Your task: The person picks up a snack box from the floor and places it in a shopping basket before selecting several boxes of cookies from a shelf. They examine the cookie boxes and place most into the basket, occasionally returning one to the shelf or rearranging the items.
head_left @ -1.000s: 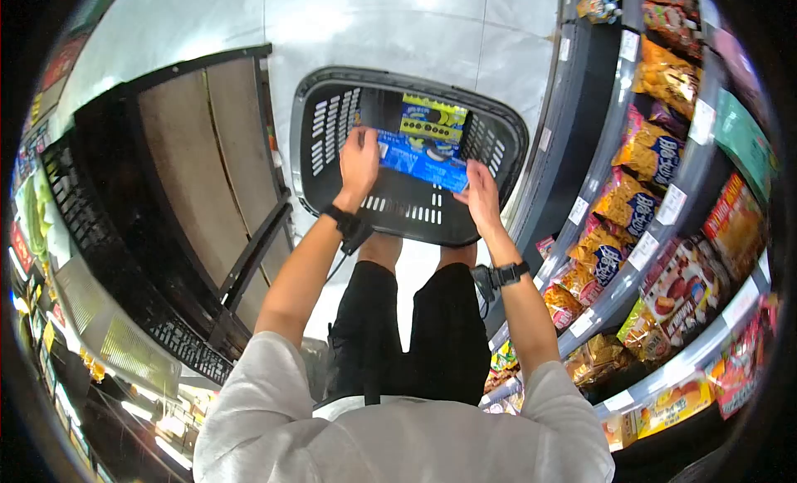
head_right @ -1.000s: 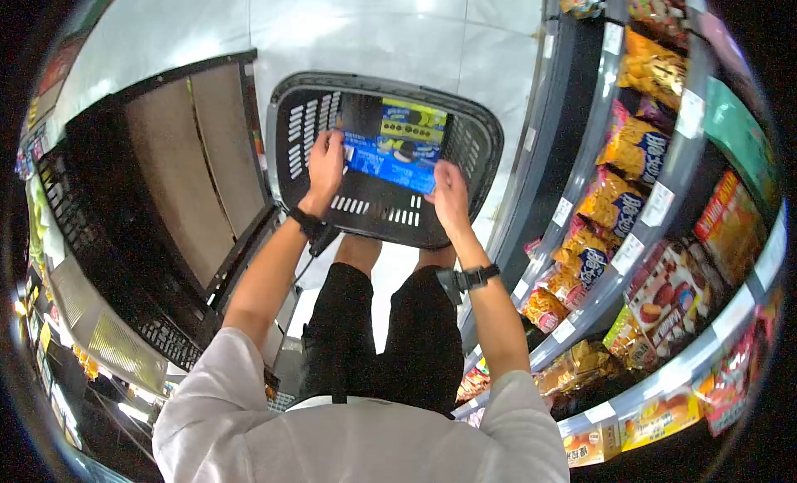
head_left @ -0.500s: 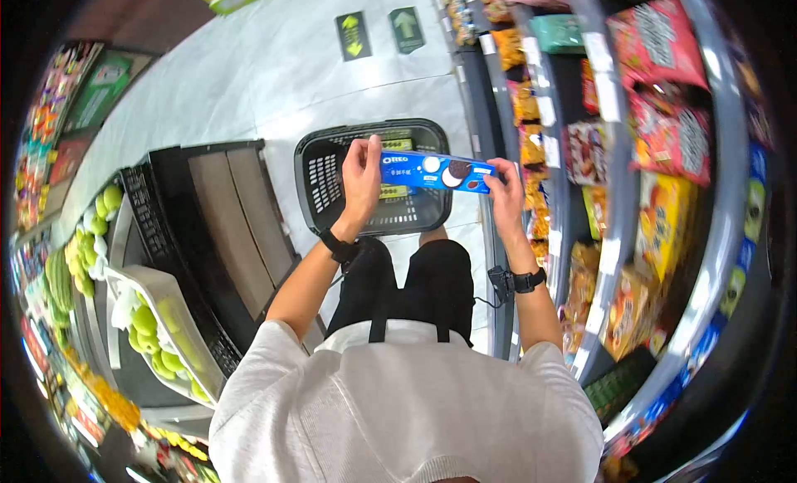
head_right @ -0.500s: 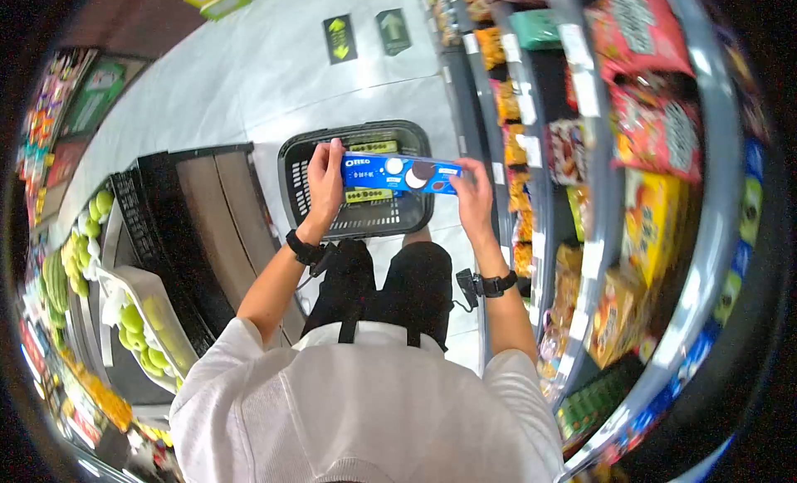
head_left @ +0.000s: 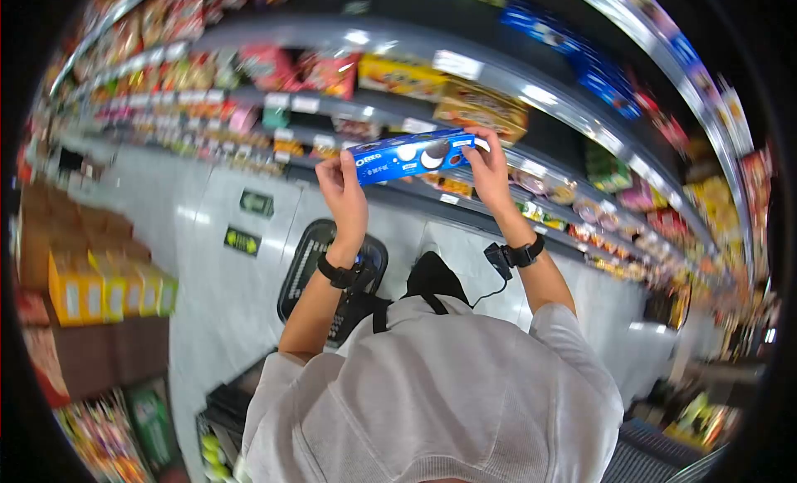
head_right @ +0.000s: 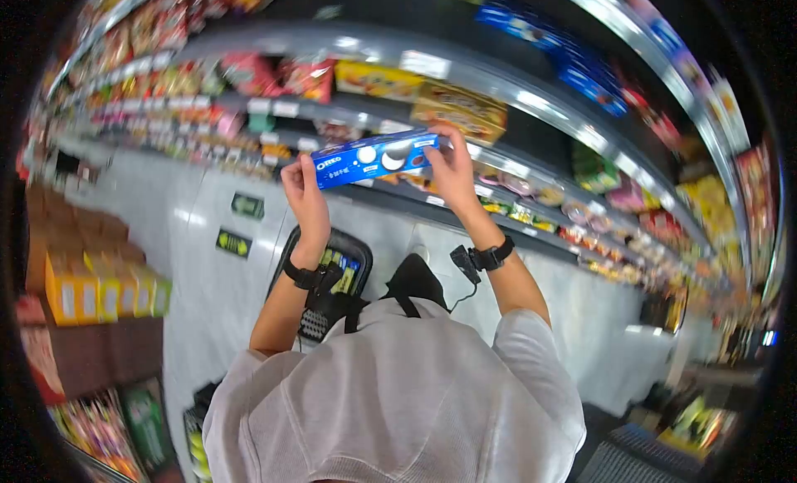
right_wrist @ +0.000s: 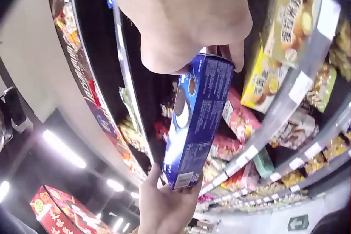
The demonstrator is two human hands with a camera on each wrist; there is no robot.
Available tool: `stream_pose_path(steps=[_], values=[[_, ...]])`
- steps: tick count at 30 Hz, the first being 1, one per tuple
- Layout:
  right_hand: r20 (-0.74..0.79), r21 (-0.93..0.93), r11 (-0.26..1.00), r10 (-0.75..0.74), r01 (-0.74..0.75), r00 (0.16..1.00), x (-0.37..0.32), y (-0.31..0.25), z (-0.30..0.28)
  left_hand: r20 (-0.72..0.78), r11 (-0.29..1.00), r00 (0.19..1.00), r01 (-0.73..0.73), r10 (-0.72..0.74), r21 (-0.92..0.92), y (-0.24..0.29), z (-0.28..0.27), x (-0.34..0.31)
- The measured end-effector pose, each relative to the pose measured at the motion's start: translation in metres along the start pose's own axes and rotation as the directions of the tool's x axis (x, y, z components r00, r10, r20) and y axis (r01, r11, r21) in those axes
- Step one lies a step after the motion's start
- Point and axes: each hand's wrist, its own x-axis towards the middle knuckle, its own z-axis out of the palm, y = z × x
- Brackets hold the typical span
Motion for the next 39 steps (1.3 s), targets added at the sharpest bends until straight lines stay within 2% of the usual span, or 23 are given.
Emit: stream_pose_path(steps=[5,7,8,9,10,11,13,15,16,17,19,20,22,23,24,25,27,28,30,31,33,35,39], values=[[-0.226,-0.149,0.989,-0.012,-0.023,0.974,-0.003,-0.050,-0.082,0.279,0.999,0.960,0.021,-0.013,-0.027,0.001,0.098,-0.006],[-0.229,-0.129,0.987,-0.129,0.101,0.965,-0.003,-0.066,-0.103,0.332,0.999,0.943,-0.002,0.018,-0.049,0.016,0.131,-0.012],[-0.267,-0.148,0.989,-0.071,0.032,0.961,-0.003,-0.079,-0.114,0.343,0.992,0.937,-0.023,0.065,-0.124,0.024,0.153,-0.011],[-0.247,-0.151,0.979,-0.173,0.138,0.953,0.005,-0.077,-0.131,0.348,0.978,0.930,-0.047,0.116,-0.201,0.031,0.176,-0.009],[-0.259,-0.139,0.976,-0.198,0.167,0.945,0.014,-0.084,-0.140,0.331,0.961,0.913,-0.174,0.240,-0.214,0.031,0.198,-0.003],[-0.269,-0.127,0.973,-0.223,0.195,0.937,0.024,-0.095,-0.151,0.331,0.962,0.913,-0.176,0.239,-0.209,0.029,0.219,0.005],[-0.308,-0.303,0.931,-0.297,0.202,0.904,0.048,-0.118,-0.169,0.325,0.910,0.850,-0.382,0.415,-0.165,0.027,0.261,0.020],[-0.275,-0.450,0.858,-0.398,0.249,0.875,0.077,-0.115,-0.200,0.339,0.940,0.877,-0.312,0.341,-0.140,0.035,0.295,0.030],[-0.274,-0.437,0.864,-0.393,0.250,0.878,0.094,-0.115,-0.215,0.322,0.926,0.872,-0.374,0.369,-0.047,0.033,0.312,0.041],[-0.287,-0.474,0.848,-0.404,0.238,0.869,0.110,-0.116,-0.227,0.320,0.922,0.869,-0.383,0.377,-0.047,0.032,0.325,0.050],[-0.253,-0.578,0.792,-0.402,0.195,0.880,0.140,-0.115,-0.251,0.361,0.833,0.864,-0.465,0.353,0.300,0.042,0.347,0.065],[-0.245,-0.573,0.794,-0.403,0.204,0.882,0.153,-0.116,-0.260,0.369,0.851,0.869,-0.443,0.330,0.283,0.033,0.358,0.081],[-0.140,-0.858,0.501,-0.432,0.108,0.891,0.178,-0.115,-0.270,0.386,0.856,0.878,-0.413,0.283,0.310,0.015,0.376,0.111],[-0.138,-0.853,0.509,-0.432,0.114,0.891,0.192,-0.110,-0.276,0.412,0.864,0.882,-0.380,0.230,0.331,0.006,0.380,0.123],[-0.086,-0.894,0.434,-0.414,0.114,0.906,0.205,-0.106,-0.280,0.442,0.795,0.891,-0.342,0.104,0.501,0.018,0.383,0.124],[-0.036,-0.929,0.353,-0.395,0.116,0.918,0.216,-0.102,-0.283,0.442,0.792,0.890,-0.347,0.110,0.502,0.016,0.387,0.133],[-0.010,-0.948,0.300,-0.353,0.103,0.935,0.229,-0.095,-0.287,0.594,0.655,0.804,-0.444,-0.008,0.611,0.013,0.396,0.149],[0.007,-0.957,0.272,-0.314,0.097,0.949,0.233,-0.092,-0.288,0.650,0.675,0.743,-0.399,-0.158,0.620,0.018,0.398,0.154],[0.013,-0.968,0.239,-0.248,0.074,0.969,0.242,-0.083,-0.289,0.671,0.655,0.714,-0.410,-0.203,0.635,0.007,0.405,0.169],[0.054,-0.966,0.226,-0.297,0.125,0.953,0.245,-0.078,-0.292,0.684,0.633,0.687,-0.419,-0.248,0.651,0.003,0.409,0.174],[0.084,-0.968,0.204,-0.289,0.147,0.954,0.251,-0.073,-0.296,0.707,0.656,0.671,-0.434,-0.223,0.618,-0.004,0.411,0.184],[0.106,-0.973,0.162,-0.317,0.165,0.942,0.254,-0.072,-0.298,0.781,0.737,0.575,-0.412,-0.245,0.535,-0.008,0.413,0.192],[0.083,-0.990,0.083,-0.317,0.115,0.945,0.250,-0.079,-0.294,0.770,0.756,0.613,-0.416,-0.179,0.506,-0.017,0.416,0.192]])
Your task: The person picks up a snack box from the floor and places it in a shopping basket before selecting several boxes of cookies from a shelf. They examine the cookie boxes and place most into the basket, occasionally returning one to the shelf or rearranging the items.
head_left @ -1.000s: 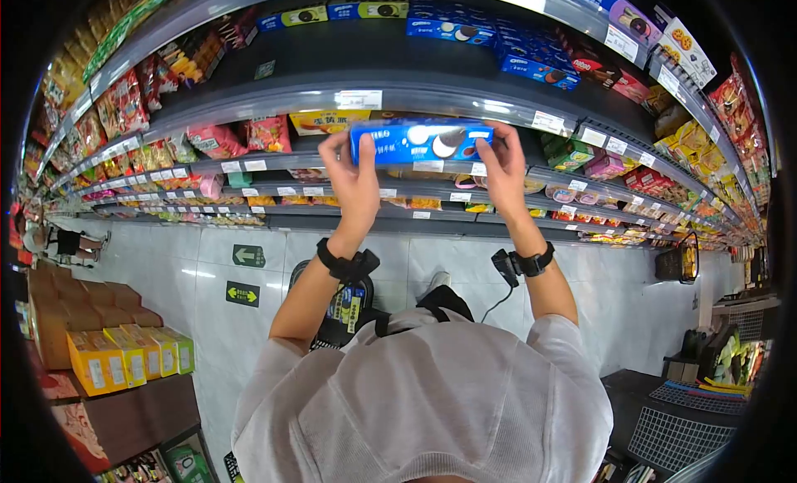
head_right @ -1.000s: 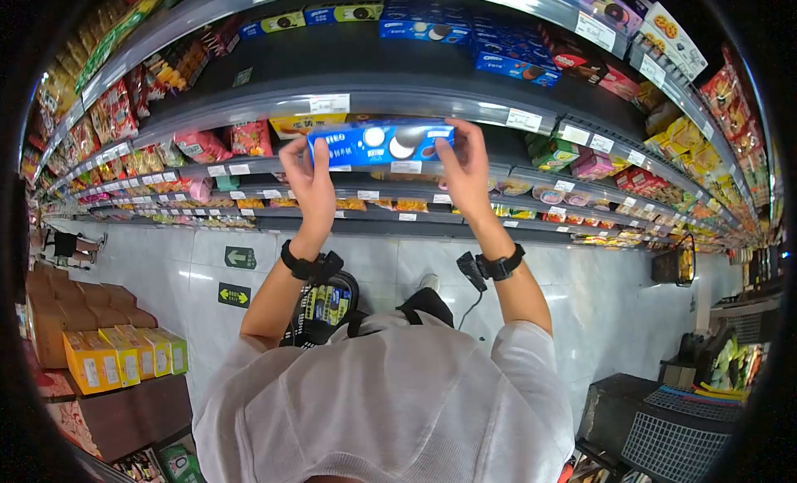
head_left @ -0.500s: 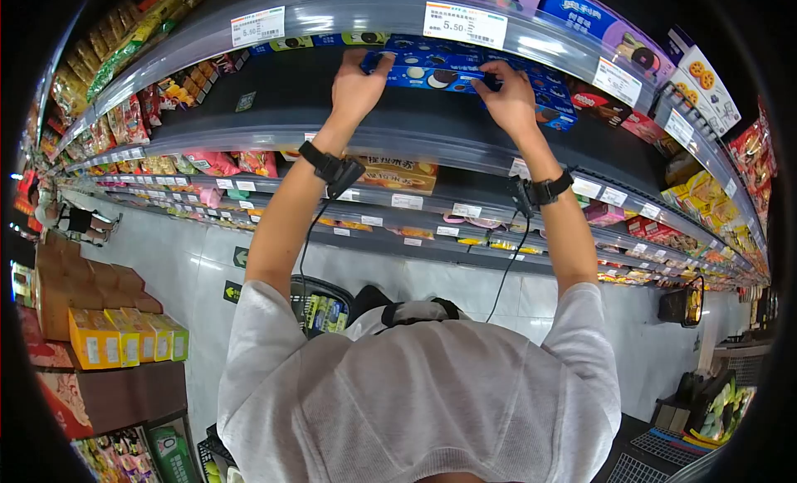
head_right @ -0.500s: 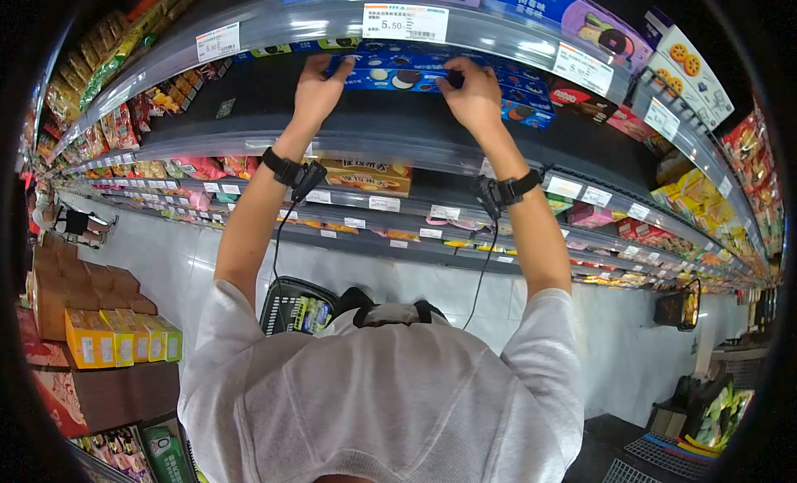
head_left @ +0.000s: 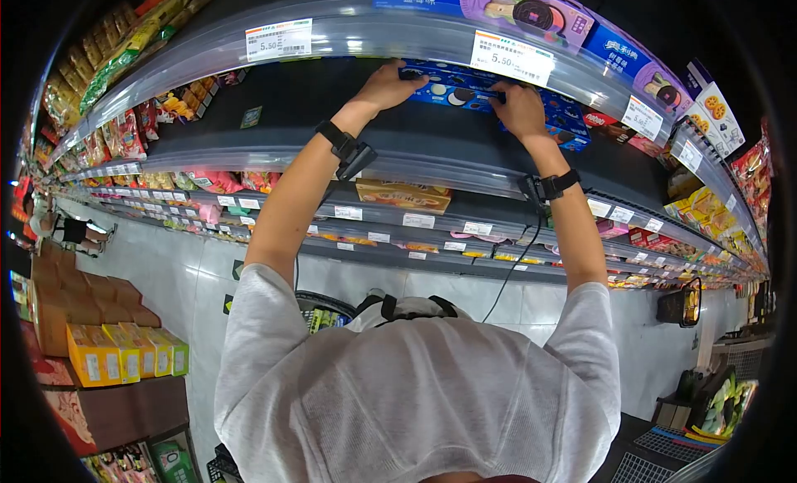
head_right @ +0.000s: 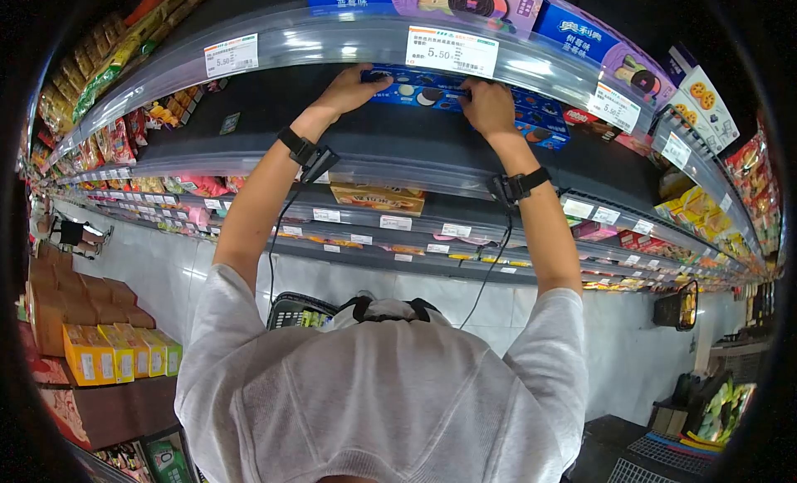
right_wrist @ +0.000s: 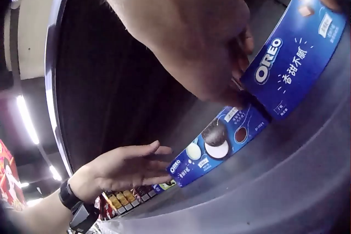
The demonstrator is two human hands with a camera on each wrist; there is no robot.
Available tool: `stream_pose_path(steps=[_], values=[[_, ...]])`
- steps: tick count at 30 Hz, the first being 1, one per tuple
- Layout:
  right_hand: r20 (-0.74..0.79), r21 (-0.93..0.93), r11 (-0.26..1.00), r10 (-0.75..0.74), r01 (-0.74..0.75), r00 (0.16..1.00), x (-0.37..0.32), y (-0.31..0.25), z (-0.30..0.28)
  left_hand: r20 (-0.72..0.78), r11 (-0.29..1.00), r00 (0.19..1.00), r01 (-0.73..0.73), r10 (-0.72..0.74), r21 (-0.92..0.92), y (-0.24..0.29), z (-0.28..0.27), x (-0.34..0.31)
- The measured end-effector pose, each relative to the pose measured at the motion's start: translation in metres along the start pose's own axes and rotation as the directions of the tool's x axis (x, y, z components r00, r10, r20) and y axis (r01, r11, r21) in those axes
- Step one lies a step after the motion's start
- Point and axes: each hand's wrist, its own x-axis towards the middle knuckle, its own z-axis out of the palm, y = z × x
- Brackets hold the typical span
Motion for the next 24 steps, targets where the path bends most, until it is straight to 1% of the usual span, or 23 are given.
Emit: stream_pose_path(steps=[4,6,7,8,10,11,12,14,15,16,17,18,19,21,22,23,24], values=[[0.019,-0.051,0.999,0.012,-0.011,1.000,-0.004,0.006,0.003,0.057,0.999,0.998,-0.032,0.033,-0.008,0.007,0.001,-0.004],[-0.117,-0.008,0.999,-0.036,0.035,0.993,-0.007,0.003,0.005,-0.022,1.000,1.000,0.004,-0.004,0.027,0.008,0.000,-0.010],[-0.059,-0.014,1.000,0.025,-0.026,0.998,-0.011,0.000,0.003,0.034,0.996,0.999,0.031,-0.029,-0.078,0.008,-0.001,-0.013],[-0.051,-0.006,1.000,0.018,-0.018,0.999,-0.014,-0.002,0.001,0.029,0.996,0.999,0.043,-0.041,-0.077,0.008,0.000,-0.018],[-0.036,0.051,0.998,0.050,-0.048,0.998,-0.022,-0.018,-0.009,-0.121,0.999,0.992,0.028,-0.025,0.022,0.015,0.002,-0.037],[-0.063,0.085,0.996,0.001,0.005,0.998,-0.028,-0.028,-0.013,-0.226,0.994,0.971,-0.093,0.079,-0.052,0.016,0.004,-0.053],[-0.066,0.138,0.990,-0.030,0.039,0.997,-0.037,-0.042,-0.019,-0.242,0.996,0.968,-0.076,0.062,-0.051,0.021,0.005,-0.068],[-0.065,0.285,0.953,-0.091,0.106,0.994,-0.057,-0.080,-0.034,-0.425,0.985,0.894,-0.170,0.142,-0.028,0.028,0.009,-0.105],[-0.056,0.339,0.928,-0.142,0.153,0.988,-0.066,-0.096,-0.032,-0.472,0.981,0.866,-0.193,0.164,-0.014,0.028,0.011,-0.125],[-0.050,0.394,0.897,-0.197,0.201,0.979,-0.073,-0.111,-0.030,-0.494,0.981,0.859,-0.186,0.132,-0.062,0.033,0.013,-0.146],[-0.053,0.452,0.856,-0.254,0.250,0.966,-0.080,-0.128,-0.027,-0.536,0.980,0.832,-0.195,0.143,-0.042,0.028,0.016,-0.164],[0.004,0.513,0.827,-0.269,0.229,0.963,-0.088,-0.146,-0.021,-0.576,0.980,0.804,-0.196,0.147,-0.024,0.021,0.019,-0.185],[0.033,0.549,0.800,-0.310,0.242,0.950,-0.097,-0.164,-0.017,-0.577,0.990,0.813,-0.131,0.082,-0.045,0.022,0.016,-0.209],[0.065,0.617,0.731,-0.415,0.290,0.908,-0.110,-0.204,-0.007,-0.603,0.993,0.797,-0.099,0.037,-0.070,-0.001,0.014,-0.254],[0.127,0.698,0.683,-0.414,0.215,0.901,-0.122,-0.224,0.003,-0.610,0.995,0.792,-0.073,0.012,-0.075,-0.014,0.015,-0.281],[0.193,0.761,0.634,-0.420,0.134,0.887,-0.134,-0.243,0.013,-0.634,0.997,0.772,0.003,-0.047,-0.071,-0.029,0.019,-0.307],[0.205,0.782,0.605,-0.475,0.149,0.856,-0.148,-0.260,0.023,-0.633,0.997,0.771,0.075,-0.076,-0.028,-0.052,0.024,-0.334]])
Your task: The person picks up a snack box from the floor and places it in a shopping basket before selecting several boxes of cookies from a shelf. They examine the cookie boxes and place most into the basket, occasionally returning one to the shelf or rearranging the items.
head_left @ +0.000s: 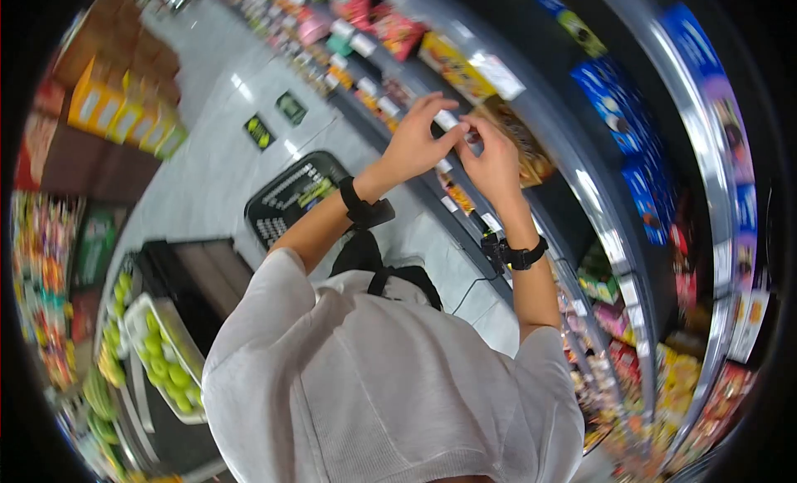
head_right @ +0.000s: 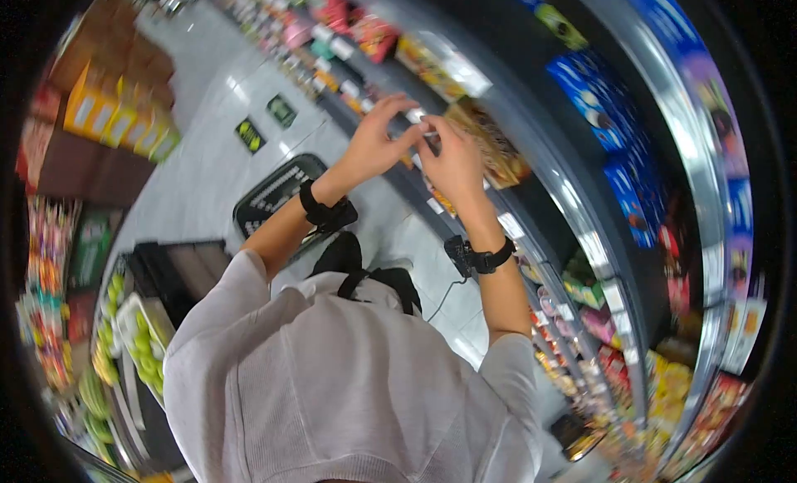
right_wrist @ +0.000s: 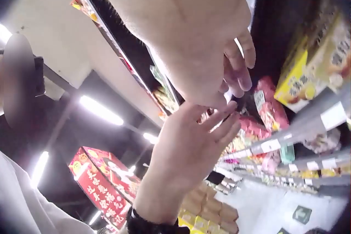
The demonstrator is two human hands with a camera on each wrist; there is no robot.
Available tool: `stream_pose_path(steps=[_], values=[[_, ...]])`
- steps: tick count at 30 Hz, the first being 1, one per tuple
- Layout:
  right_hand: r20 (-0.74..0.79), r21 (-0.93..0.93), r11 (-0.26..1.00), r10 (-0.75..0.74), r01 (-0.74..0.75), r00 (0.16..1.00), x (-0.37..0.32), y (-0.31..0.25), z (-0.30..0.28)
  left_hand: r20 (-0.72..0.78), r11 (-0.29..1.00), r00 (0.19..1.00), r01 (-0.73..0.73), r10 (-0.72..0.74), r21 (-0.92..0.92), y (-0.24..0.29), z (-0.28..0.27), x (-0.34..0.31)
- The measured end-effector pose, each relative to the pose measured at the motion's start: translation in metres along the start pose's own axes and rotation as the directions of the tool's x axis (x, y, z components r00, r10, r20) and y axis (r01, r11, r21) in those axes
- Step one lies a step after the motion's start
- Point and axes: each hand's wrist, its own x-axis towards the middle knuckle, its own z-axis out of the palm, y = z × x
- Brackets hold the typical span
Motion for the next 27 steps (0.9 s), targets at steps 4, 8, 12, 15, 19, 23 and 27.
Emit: stream_pose_path(steps=[4,8,12,15,19,23,27], values=[[0.262,0.105,0.985,0.104,-0.136,0.959,-0.014,-0.005,0.096,-0.022,0.954,0.956,0.294,-0.294,0.048,-0.089,-0.055,-0.092],[0.496,0.362,0.780,0.303,-0.511,0.814,-0.042,0.038,0.215,0.066,0.835,0.839,0.525,-0.540,0.163,-0.146,-0.115,-0.174],[0.595,0.200,0.725,0.445,-0.659,0.669,-0.070,0.071,0.330,0.285,0.790,0.738,0.558,-0.612,0.253,-0.204,-0.164,-0.233],[0.659,0.178,0.646,0.482,-0.743,0.577,-0.070,0.066,0.392,0.238,0.677,0.633,0.698,-0.736,0.234,-0.264,-0.198,-0.264],[0.727,0.102,0.655,0.465,-0.749,0.506,-0.057,0.060,0.469,0.173,0.489,0.458,0.827,-0.872,0.279,-0.360,-0.236,-0.313],[0.790,0.033,0.614,0.467,-0.789,0.396,-0.052,0.093,0.564,0.008,0.274,0.281,0.929,-0.960,0.248,-0.450,-0.247,-0.367],[0.842,-0.126,0.696,0.452,-0.707,0.294,-0.079,0.164,0.660,0.081,0.066,0.043,0.946,-0.996,0.318,-0.530,-0.228,-0.435]])
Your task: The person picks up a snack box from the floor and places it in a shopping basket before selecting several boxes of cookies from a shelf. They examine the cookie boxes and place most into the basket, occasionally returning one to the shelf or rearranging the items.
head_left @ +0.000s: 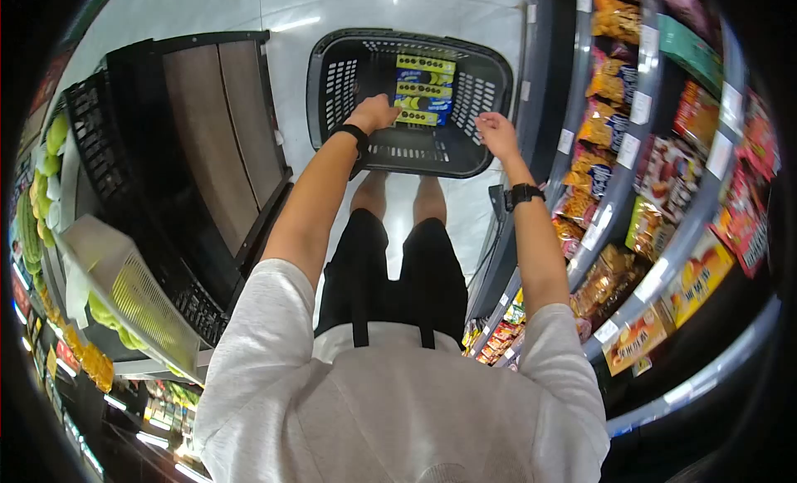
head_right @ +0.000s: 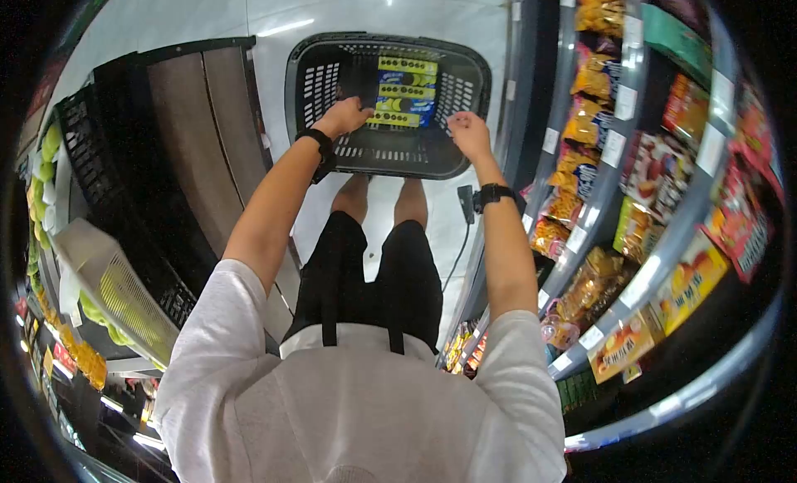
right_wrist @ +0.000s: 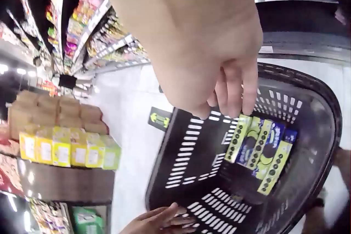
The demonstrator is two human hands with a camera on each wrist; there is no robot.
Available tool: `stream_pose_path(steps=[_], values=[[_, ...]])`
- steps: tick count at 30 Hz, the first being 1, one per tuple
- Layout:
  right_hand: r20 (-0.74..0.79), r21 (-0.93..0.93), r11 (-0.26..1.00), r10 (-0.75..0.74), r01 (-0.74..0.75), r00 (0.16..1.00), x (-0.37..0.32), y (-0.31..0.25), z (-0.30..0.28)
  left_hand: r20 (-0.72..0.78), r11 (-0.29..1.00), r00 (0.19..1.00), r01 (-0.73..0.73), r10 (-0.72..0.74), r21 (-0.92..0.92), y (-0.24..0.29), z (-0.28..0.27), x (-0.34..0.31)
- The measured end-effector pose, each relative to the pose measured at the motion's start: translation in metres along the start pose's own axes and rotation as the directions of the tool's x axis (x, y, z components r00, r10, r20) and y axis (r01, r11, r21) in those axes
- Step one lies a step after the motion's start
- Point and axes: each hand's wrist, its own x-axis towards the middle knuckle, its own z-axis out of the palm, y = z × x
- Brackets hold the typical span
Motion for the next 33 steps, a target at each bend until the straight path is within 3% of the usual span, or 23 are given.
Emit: stream_pose_path(steps=[1,2,3,5,6,9,10,11,13,15,18,21,22,29,33], values=[[0.044,-0.147,0.989,-0.028,0.034,0.999,0.024,0.022,0.002,0.085,0.994,0.995,0.045,-0.054,0.102,-0.008,0.006,0.011],[0.017,-0.287,0.955,-0.068,0.070,0.998,0.047,0.043,0.007,0.204,0.986,0.965,0.159,-0.166,0.052,-0.014,0.011,0.023],[0.026,-0.287,0.956,-0.057,0.062,0.998,0.062,0.056,0.015,0.212,0.984,0.961,0.169,-0.176,0.052,-0.023,0.021,0.039],[0.036,-0.162,0.983,0.097,-0.090,0.995,0.087,0.084,0.027,0.152,0.978,0.967,0.209,-0.207,0.002,-0.042,0.044,0.064],[0.064,-0.088,0.987,0.141,-0.135,0.988,0.097,0.097,0.035,0.136,0.984,0.976,0.173,-0.168,-0.027,-0.054,0.058,0.079],[0.068,-0.171,0.979,0.126,-0.113,0.990,0.118,0.134,0.064,0.137,0.991,0.984,0.121,-0.113,-0.052,-0.081,0.091,0.121],[0.035,-0.344,0.939,0.041,-0.026,0.999,0.119,0.138,0.074,0.076,0.995,0.994,0.083,-0.078,-0.056,-0.084,0.097,0.123],[0.042,-0.343,0.939,0.054,-0.036,0.998,0.119,0.141,0.081,0.087,0.994,0.992,0.093,-0.088,-0.055,-0.084,0.102,0.128],[0.010,-0.601,0.798,-0.045,0.042,0.999,0.119,0.130,0.092,0.161,0.991,0.987,0.041,-0.021,-0.124,-0.089,0.114,0.146],[0.015,-0.581,0.814,-0.002,0.010,1.000,0.121,0.126,0.103,0.138,0.991,0.990,0.048,-0.030,-0.128,-0.091,0.125,0.156],[0.176,-0.649,0.750,-0.016,0.129,0.984,0.129,0.129,0.112,0.132,0.992,0.990,0.053,-0.038,-0.111,-0.091,0.129,0.161],[0.249,-0.665,0.734,0.044,0.138,0.967,0.143,0.146,0.122,0.166,0.976,0.980,0.136,-0.108,-0.167,-0.099,0.134,0.170],[0.251,-0.684,0.725,0.132,0.079,0.959,0.145,0.146,0.125,0.158,0.976,0.978,0.158,-0.134,-0.153,-0.105,0.141,0.175],[0.298,-0.734,0.674,0.210,0.083,0.931,0.157,0.181,0.142,0.048,0.968,0.985,0.170,-0.164,-0.184,-0.137,0.170,0.191],[0.320,-0.732,0.681,0.312,0.025,0.895,0.162,0.181,0.146,0.131,0.942,0.974,0.214,-0.185,-0.260,-0.152,0.186,0.199]])
